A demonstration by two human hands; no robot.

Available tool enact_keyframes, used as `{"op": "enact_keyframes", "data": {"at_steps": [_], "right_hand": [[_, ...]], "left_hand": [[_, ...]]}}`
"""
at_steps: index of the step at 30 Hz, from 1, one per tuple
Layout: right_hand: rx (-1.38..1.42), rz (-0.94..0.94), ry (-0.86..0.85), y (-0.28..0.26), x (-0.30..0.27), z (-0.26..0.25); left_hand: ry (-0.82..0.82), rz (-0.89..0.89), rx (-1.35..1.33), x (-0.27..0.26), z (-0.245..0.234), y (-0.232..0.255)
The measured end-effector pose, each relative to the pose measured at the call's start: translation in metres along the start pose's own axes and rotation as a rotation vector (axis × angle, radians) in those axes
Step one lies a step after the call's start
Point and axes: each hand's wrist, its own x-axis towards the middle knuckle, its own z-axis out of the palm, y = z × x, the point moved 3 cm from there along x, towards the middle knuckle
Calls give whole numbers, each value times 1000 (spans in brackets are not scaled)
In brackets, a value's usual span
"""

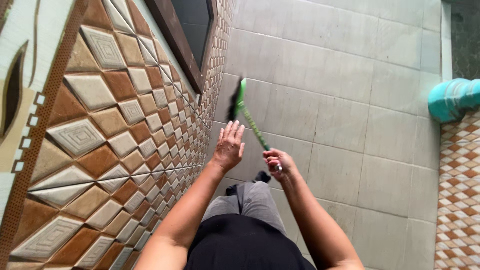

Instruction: The person sweeps a tiled floor using a green broom, moving debris into a pile. The person works along the walls and around a teal column, systematically cleaning the area.

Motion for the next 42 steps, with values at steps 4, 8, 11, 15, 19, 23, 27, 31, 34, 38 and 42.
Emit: {"op": "enact_keyframes", "data": {"at_steps": [4,8,11,15,19,23,27,31,34,38,42], "right_hand": [[-9,163,63,23,33,5],[-60,256,65,16,57,-1],[-199,197,249,-38,48,-13],[-285,-103,476,-75,47,-7],[-428,-322,457,-82,51,39],[-362,-260,351,-97,41,75],[-180,26,80,-100,61,84],[-138,159,75,-82,92,75],[-209,198,157,-84,106,56],[-170,258,264,-149,91,31],[-158,126,353,-190,76,17]], "left_hand": [[-13,17,-27,12,3,11],[-46,22,-22,16,2,18],[-58,16,-4,26,-3,16],[-58,-13,6,47,-4,6],[-82,-26,4,80,1,11],[-58,-24,-7,113,5,17],[-19,-35,-34,138,7,18],[36,-47,-31,155,8,18],[34,-55,-38,154,7,17],[-7,-81,-57,151,7,21],[-32,-88,-62,157,9,17]]}}
